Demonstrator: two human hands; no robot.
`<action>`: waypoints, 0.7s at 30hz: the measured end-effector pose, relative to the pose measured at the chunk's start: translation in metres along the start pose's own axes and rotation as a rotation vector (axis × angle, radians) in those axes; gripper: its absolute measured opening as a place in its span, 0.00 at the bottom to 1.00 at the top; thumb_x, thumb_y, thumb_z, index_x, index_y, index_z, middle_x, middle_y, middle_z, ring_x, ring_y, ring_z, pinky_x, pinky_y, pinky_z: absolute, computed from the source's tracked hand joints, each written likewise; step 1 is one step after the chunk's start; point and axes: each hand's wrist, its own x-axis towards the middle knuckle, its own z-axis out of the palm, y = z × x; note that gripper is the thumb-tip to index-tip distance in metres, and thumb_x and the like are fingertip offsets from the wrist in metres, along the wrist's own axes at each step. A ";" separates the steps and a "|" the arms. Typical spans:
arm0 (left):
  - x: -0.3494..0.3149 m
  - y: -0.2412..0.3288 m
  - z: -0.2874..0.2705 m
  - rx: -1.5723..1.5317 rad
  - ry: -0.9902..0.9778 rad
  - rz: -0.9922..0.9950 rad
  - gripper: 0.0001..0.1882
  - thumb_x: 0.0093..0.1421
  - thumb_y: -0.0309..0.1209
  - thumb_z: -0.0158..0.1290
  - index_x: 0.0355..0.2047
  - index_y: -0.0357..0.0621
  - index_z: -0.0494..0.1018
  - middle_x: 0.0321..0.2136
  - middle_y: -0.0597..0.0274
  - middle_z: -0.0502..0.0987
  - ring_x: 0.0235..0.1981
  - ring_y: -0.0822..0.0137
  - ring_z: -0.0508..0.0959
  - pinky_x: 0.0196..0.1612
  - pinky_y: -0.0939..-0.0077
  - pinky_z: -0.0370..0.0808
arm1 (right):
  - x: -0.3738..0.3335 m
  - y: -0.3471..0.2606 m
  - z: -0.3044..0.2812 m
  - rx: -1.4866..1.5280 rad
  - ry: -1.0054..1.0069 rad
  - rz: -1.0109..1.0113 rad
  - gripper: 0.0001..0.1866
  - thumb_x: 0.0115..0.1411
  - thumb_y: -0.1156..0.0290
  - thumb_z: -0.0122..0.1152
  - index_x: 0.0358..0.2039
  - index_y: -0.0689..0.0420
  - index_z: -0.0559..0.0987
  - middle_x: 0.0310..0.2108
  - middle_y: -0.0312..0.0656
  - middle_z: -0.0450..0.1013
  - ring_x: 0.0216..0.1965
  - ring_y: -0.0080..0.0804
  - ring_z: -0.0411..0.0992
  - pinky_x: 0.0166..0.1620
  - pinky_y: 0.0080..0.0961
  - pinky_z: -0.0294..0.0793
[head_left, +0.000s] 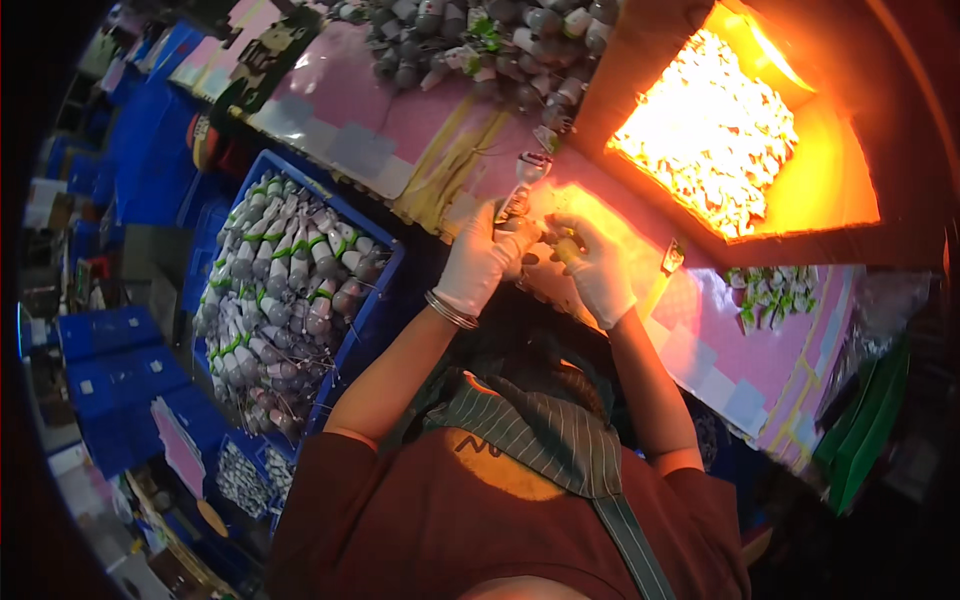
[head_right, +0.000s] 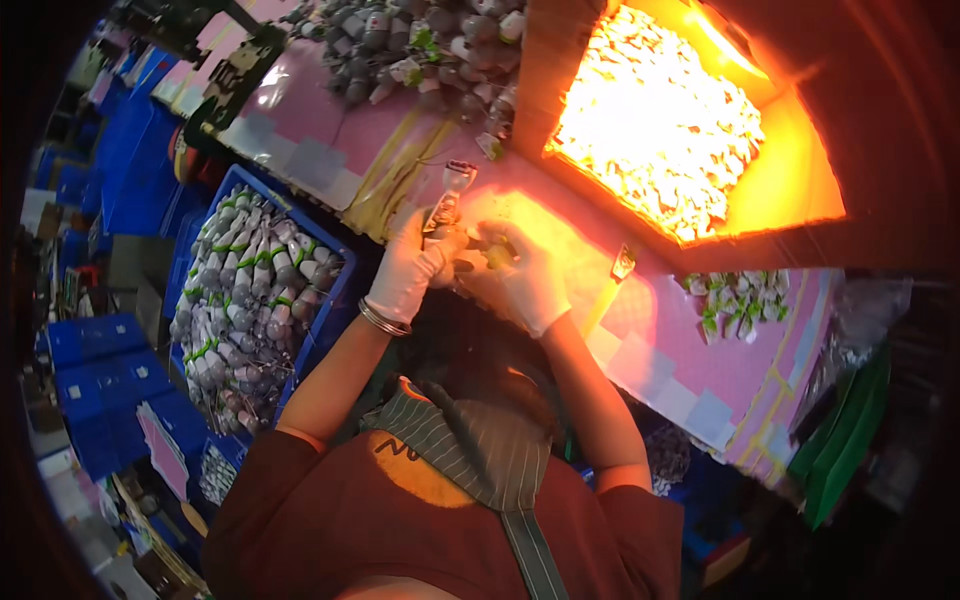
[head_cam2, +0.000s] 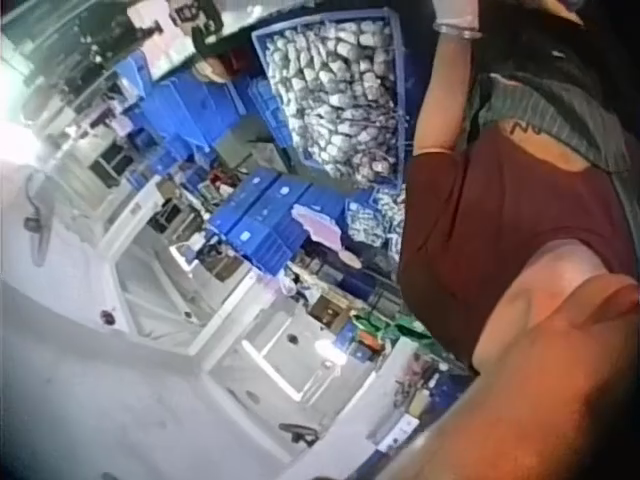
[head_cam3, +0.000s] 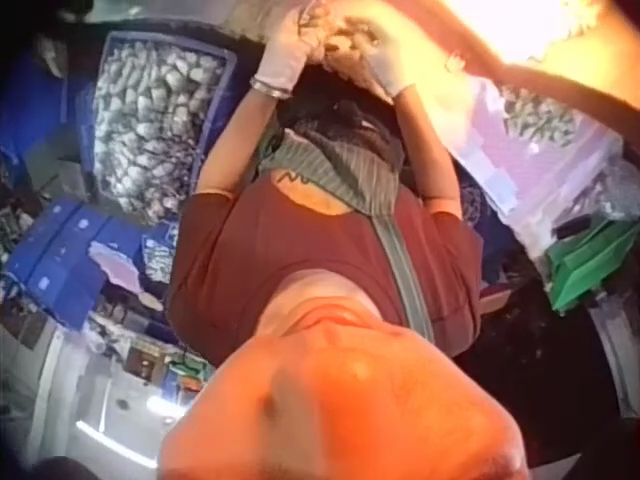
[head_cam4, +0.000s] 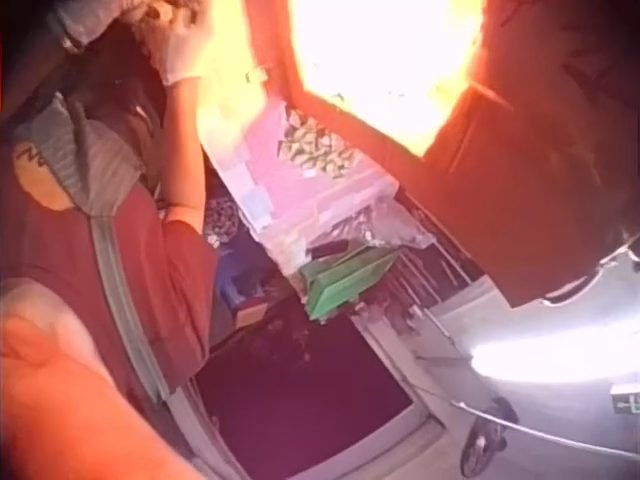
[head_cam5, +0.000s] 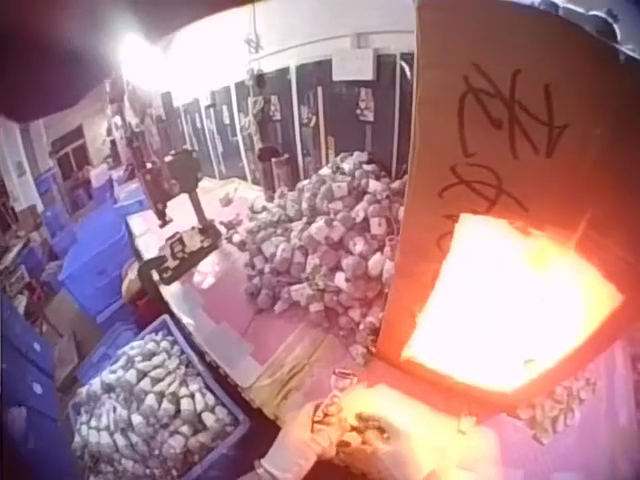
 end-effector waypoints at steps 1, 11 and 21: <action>0.000 0.001 0.001 -0.079 -0.001 -0.022 0.11 0.58 0.29 0.57 0.40 0.45 0.69 0.20 0.76 0.67 0.15 0.85 0.60 0.16 0.89 0.55 | -0.001 -0.001 0.000 0.139 -0.008 0.066 0.13 0.59 0.74 0.57 0.44 0.58 0.76 0.40 0.37 0.76 0.37 0.19 0.73 0.33 0.16 0.72; -0.006 -0.011 -0.011 -0.046 -0.123 0.012 0.15 0.59 0.25 0.55 0.46 0.44 0.66 0.24 0.74 0.69 0.16 0.86 0.58 0.18 0.89 0.53 | -0.002 -0.027 -0.004 -0.148 -0.122 0.235 0.15 0.54 0.75 0.62 0.43 0.60 0.76 0.38 0.35 0.75 0.39 0.22 0.72 0.38 0.18 0.71; -0.010 0.002 -0.013 -0.082 -0.115 -0.047 0.19 0.57 0.23 0.58 0.47 0.45 0.66 0.29 0.74 0.65 0.27 0.83 0.66 0.28 0.87 0.66 | -0.007 0.004 -0.007 0.661 -0.271 0.166 0.23 0.53 0.76 0.65 0.50 0.62 0.71 0.41 0.38 0.73 0.40 0.22 0.72 0.40 0.19 0.72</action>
